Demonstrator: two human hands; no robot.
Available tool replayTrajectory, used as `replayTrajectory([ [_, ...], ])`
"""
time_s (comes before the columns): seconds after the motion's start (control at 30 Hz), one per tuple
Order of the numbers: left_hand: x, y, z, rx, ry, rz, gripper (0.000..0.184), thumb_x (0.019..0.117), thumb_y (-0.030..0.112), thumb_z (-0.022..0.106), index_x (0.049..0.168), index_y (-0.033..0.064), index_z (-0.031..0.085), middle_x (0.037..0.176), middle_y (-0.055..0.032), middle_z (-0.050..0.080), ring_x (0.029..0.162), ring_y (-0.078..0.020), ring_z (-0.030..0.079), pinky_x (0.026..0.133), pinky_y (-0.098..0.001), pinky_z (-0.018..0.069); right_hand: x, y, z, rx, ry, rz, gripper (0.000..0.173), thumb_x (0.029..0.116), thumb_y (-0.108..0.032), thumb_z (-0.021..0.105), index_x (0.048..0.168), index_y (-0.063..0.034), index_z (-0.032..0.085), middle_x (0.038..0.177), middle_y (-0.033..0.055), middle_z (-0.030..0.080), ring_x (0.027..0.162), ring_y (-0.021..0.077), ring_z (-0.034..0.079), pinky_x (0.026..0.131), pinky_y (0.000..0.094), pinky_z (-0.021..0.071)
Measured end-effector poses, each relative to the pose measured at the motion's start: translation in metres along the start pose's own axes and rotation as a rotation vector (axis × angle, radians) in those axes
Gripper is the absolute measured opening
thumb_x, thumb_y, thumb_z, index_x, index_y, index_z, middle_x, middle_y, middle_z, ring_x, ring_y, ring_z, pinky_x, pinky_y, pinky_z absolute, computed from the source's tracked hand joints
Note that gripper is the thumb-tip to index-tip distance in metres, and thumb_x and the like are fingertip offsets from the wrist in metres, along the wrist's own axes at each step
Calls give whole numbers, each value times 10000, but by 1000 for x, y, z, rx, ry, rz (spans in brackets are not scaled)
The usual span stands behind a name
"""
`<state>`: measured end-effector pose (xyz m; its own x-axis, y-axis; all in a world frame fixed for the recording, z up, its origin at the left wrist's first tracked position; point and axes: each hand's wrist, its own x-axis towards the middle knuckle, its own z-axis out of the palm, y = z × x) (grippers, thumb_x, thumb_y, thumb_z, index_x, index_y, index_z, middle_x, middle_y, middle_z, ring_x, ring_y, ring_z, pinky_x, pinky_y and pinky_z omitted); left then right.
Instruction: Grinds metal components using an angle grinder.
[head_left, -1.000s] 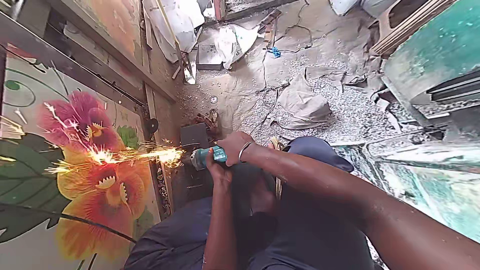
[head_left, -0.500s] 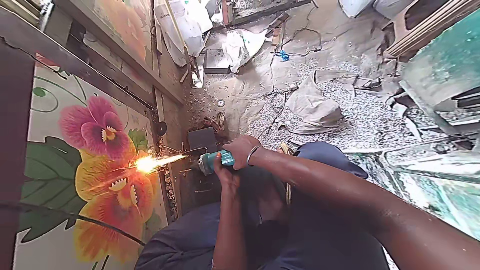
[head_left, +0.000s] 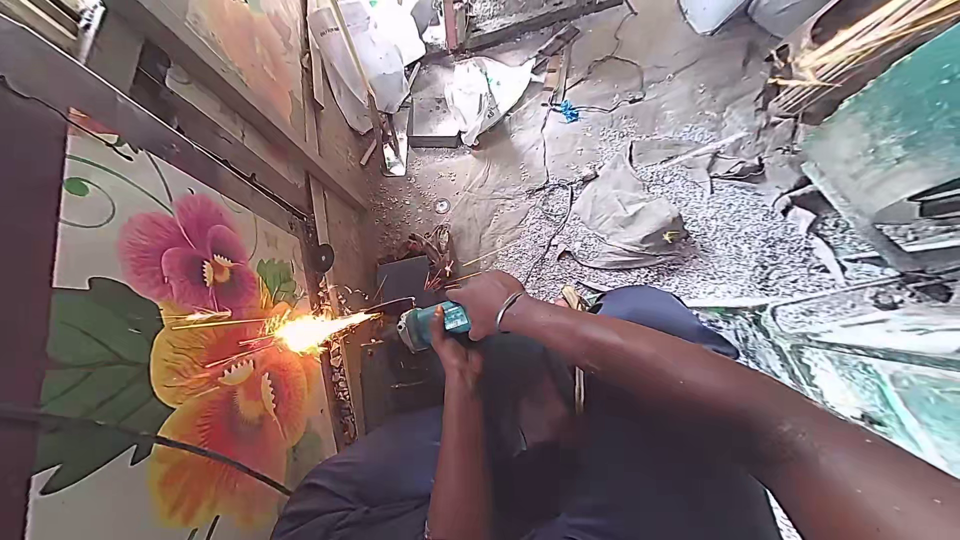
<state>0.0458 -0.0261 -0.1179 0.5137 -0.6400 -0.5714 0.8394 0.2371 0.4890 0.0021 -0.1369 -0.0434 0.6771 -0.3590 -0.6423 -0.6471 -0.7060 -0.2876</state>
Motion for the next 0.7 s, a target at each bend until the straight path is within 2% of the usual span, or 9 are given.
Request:
replayTrajectory([
  [0.13, 0, 0, -1, 18, -2, 30, 294, 1031, 300, 371, 1047, 88, 573, 870, -76, 691, 782, -178, 705, 692, -393, 616, 2, -1, 1, -10, 0, -1, 761, 722, -347, 832, 1429, -245, 569, 1137, 183, 704, 1014, 429, 682, 762, 660, 535],
  [0.43, -7, -1, 0, 40, 1, -5, 293, 1048, 315, 386, 1049, 91, 574, 869, -79, 684, 788, -187, 703, 701, -402, 614, -14, -4, 1, 7, -25, 42, 660, 742, -363, 823, 1331, -156, 610, 1115, 185, 704, 1025, 421, 681, 771, 651, 531],
  [0.7, 0, 0, -1, 2, -8, 36, 280, 1018, 285, 387, 1020, 85, 583, 855, -77, 693, 777, -178, 707, 692, -389, 616, 0, -2, 0, -12, -12, 9, 701, 713, -347, 827, 1361, -197, 604, 1104, 169, 708, 997, 409, 684, 745, 642, 531],
])
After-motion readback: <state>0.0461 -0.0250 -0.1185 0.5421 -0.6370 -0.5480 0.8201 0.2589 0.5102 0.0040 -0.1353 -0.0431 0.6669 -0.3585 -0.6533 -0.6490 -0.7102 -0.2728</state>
